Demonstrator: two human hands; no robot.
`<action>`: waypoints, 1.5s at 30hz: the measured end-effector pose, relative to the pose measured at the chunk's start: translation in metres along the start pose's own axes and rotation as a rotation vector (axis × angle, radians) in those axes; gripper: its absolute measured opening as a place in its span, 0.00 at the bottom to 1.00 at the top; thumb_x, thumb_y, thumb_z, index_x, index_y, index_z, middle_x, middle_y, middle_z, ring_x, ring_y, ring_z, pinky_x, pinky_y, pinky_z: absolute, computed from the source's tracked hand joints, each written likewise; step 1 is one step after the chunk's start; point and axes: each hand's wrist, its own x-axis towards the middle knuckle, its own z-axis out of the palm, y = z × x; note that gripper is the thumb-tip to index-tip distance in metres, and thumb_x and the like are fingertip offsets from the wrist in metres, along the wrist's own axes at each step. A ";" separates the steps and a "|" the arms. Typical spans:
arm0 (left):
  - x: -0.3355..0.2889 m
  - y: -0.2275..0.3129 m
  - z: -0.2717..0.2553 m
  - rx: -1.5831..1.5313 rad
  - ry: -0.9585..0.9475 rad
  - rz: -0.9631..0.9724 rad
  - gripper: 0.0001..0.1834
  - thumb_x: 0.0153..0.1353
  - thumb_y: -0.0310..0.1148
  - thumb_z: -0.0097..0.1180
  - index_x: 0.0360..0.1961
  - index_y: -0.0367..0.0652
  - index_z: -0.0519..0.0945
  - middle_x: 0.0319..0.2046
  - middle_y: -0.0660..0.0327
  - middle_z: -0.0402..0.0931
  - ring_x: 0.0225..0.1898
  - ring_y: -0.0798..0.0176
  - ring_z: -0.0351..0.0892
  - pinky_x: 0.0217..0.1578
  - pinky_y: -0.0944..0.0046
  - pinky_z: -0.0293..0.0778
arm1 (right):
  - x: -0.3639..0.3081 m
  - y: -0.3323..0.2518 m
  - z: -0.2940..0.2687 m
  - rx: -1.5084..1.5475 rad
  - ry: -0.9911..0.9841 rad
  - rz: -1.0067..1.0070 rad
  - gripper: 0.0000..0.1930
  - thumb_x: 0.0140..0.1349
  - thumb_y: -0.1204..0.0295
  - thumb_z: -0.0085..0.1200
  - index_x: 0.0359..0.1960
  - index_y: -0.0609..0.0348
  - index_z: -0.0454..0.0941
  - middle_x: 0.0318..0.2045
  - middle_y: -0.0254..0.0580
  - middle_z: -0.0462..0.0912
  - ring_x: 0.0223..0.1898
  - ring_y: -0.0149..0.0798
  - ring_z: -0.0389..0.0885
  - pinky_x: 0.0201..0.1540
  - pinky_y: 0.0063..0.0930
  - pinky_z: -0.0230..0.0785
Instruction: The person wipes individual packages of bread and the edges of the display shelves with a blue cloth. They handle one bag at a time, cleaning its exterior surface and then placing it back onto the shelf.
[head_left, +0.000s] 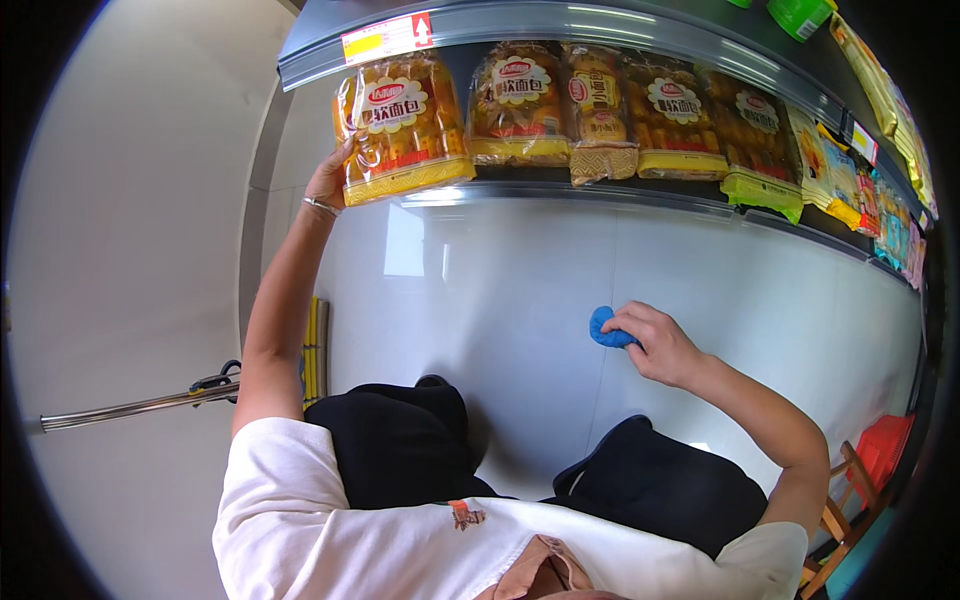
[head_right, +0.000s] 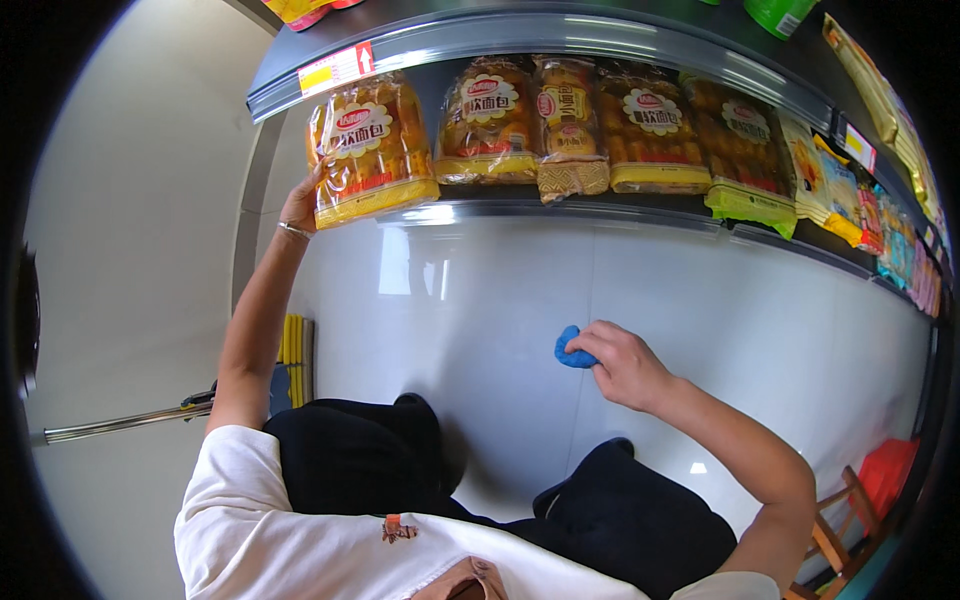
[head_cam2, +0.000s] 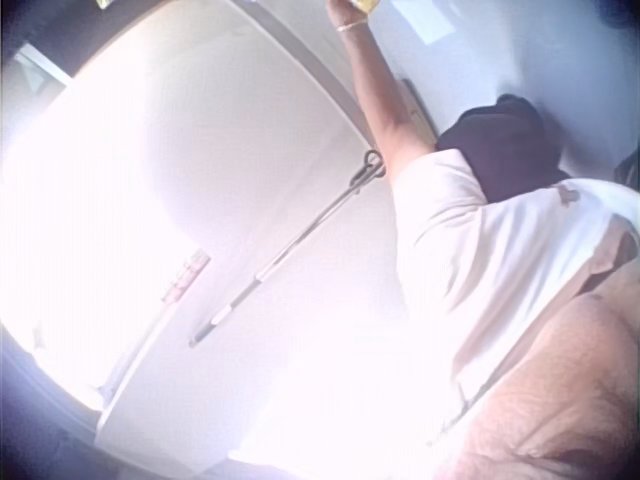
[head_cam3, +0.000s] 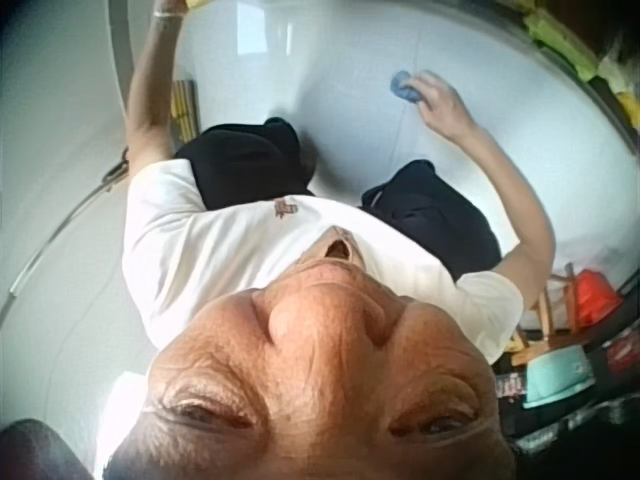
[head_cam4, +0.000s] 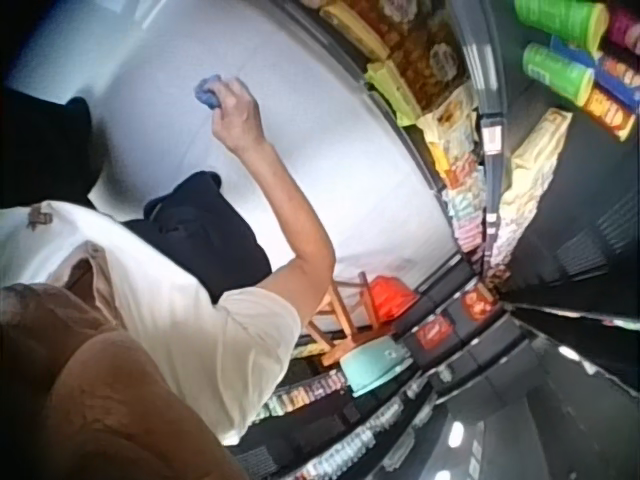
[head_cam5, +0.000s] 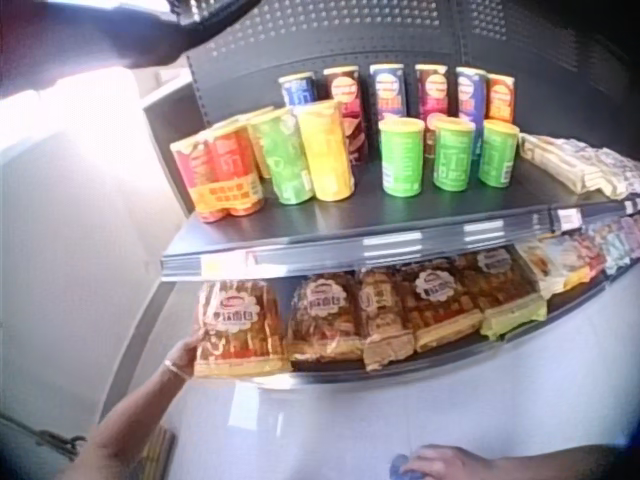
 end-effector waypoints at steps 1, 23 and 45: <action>0.007 -0.002 -0.011 0.000 0.032 0.000 0.29 0.63 0.37 0.61 0.60 0.35 0.68 0.53 0.48 0.76 0.51 0.51 0.81 0.50 0.50 0.80 | -0.001 0.002 -0.001 0.004 0.006 0.013 0.21 0.46 0.90 0.45 0.42 0.60 0.78 0.39 0.50 0.77 0.41 0.53 0.78 0.47 0.39 0.74; 0.091 -0.013 -0.017 0.821 0.570 0.193 0.36 0.55 0.33 0.70 0.62 0.31 0.68 0.48 0.49 0.77 0.42 0.60 0.83 0.41 0.63 0.83 | -0.009 0.011 0.006 0.031 0.002 0.133 0.21 0.46 0.90 0.46 0.42 0.58 0.78 0.38 0.49 0.76 0.40 0.53 0.77 0.45 0.40 0.73; 0.122 -0.077 0.116 1.642 0.135 0.700 0.38 0.57 0.43 0.62 0.65 0.35 0.64 0.57 0.37 0.71 0.58 0.36 0.70 0.58 0.52 0.70 | -0.016 0.023 0.008 0.007 0.019 0.032 0.21 0.46 0.89 0.46 0.43 0.59 0.78 0.38 0.48 0.77 0.43 0.51 0.77 0.47 0.39 0.73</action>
